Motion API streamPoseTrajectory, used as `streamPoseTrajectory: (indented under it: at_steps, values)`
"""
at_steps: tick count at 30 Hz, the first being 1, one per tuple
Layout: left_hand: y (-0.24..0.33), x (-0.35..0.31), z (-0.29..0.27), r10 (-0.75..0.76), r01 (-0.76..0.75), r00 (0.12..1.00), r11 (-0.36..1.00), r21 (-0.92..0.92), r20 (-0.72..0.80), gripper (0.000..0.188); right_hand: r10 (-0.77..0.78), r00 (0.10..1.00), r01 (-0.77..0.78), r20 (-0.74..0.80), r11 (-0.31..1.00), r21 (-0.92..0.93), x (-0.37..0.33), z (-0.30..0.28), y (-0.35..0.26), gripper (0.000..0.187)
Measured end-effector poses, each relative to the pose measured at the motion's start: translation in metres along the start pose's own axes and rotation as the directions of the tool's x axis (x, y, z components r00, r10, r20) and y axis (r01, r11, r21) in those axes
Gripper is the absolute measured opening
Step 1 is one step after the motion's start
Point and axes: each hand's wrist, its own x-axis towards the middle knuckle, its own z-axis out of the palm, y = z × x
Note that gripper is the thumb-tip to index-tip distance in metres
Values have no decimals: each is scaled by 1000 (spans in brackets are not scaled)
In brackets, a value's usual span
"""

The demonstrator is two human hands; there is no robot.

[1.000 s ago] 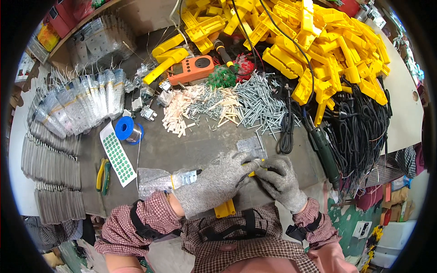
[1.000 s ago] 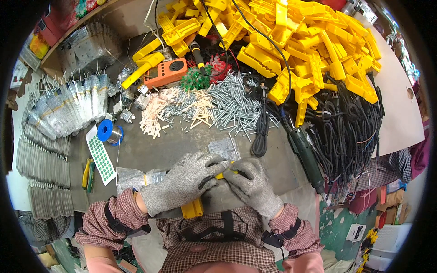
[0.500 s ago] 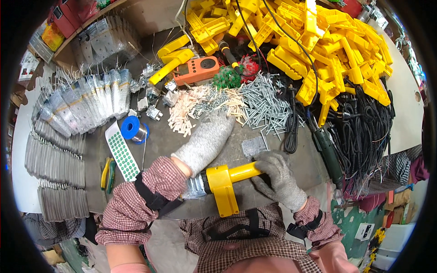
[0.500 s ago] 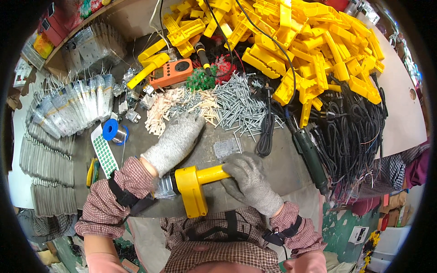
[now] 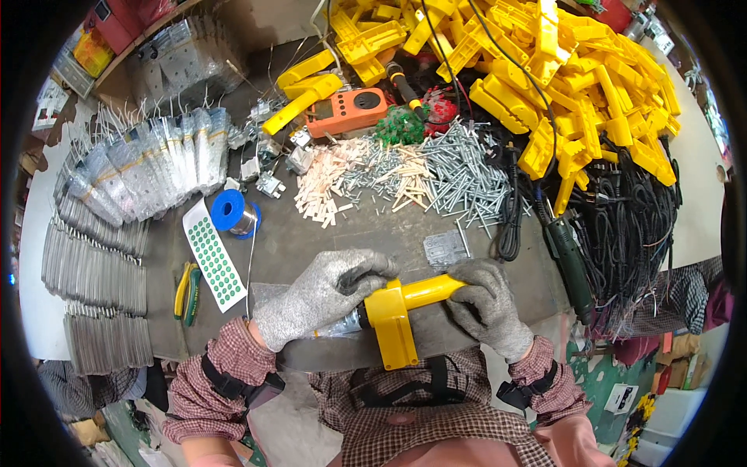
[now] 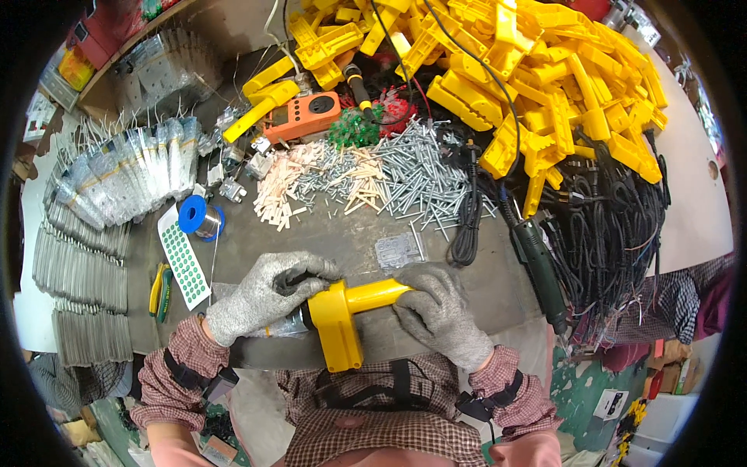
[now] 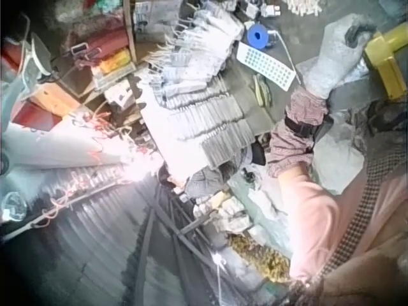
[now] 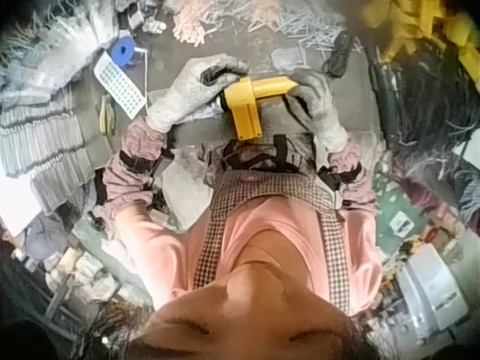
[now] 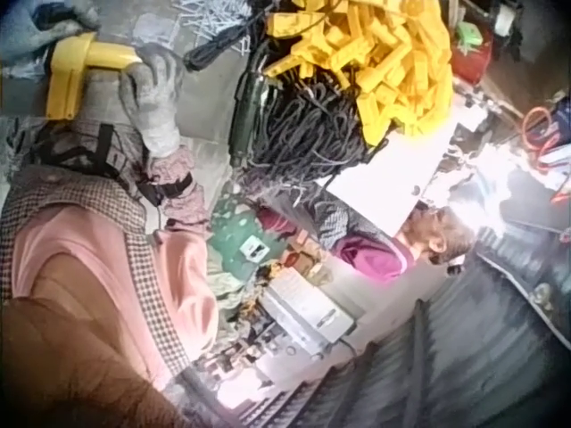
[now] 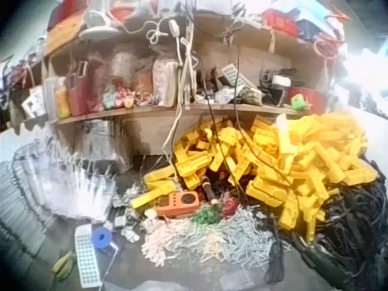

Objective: Assembling electronic and mechanical components into yellow plastic housings at a workshop bench.

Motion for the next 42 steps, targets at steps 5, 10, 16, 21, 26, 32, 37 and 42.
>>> streamPoseTrajectory:
  at_steps: [5, 10, 16, 21, 26, 32, 37, 42]
  values:
    - [7, -22, 1, 73, -62, 996, 974, 217, -42, 34, 68, 994, -74, -90, 996, -55, 6, -17, 12, 27]
    - [9, 35, 0, 300, -221, 953, 792, 569, -47, 30, 451, 862, -331, 230, 846, -418, 84, -41, 6, 20]
    - [0, 150, 36, 214, 1, 957, 668, 744, -194, 25, 427, 891, -344, 152, 855, -388, 98, -32, 24, 36]
    - [28, 142, 25, 227, -33, 965, 606, 795, -133, 27, 445, 891, -452, 84, 863, 226, 35, -89, -9, 27]
    - [32, 90, 15, 3, -183, 972, 628, 756, 233, 20, 508, 845, -479, 168, 858, -186, -47, -89, 8, 20]
    - [22, 63, 6, -69, 68, 998, 996, 60, 1, 29, 212, 954, -178, 210, 969, -170, -10, -66, -19, 22]
    - [25, 47, 13, -148, 149, 989, 980, -128, 18, 36, 286, 901, -395, 326, 852, 343, 5, -42, -42, 30]
    - [24, 45, 13, -40, 40, 999, 999, 23, 13, 41, 254, 908, -322, 332, 932, 165, -22, -40, -28, 26]
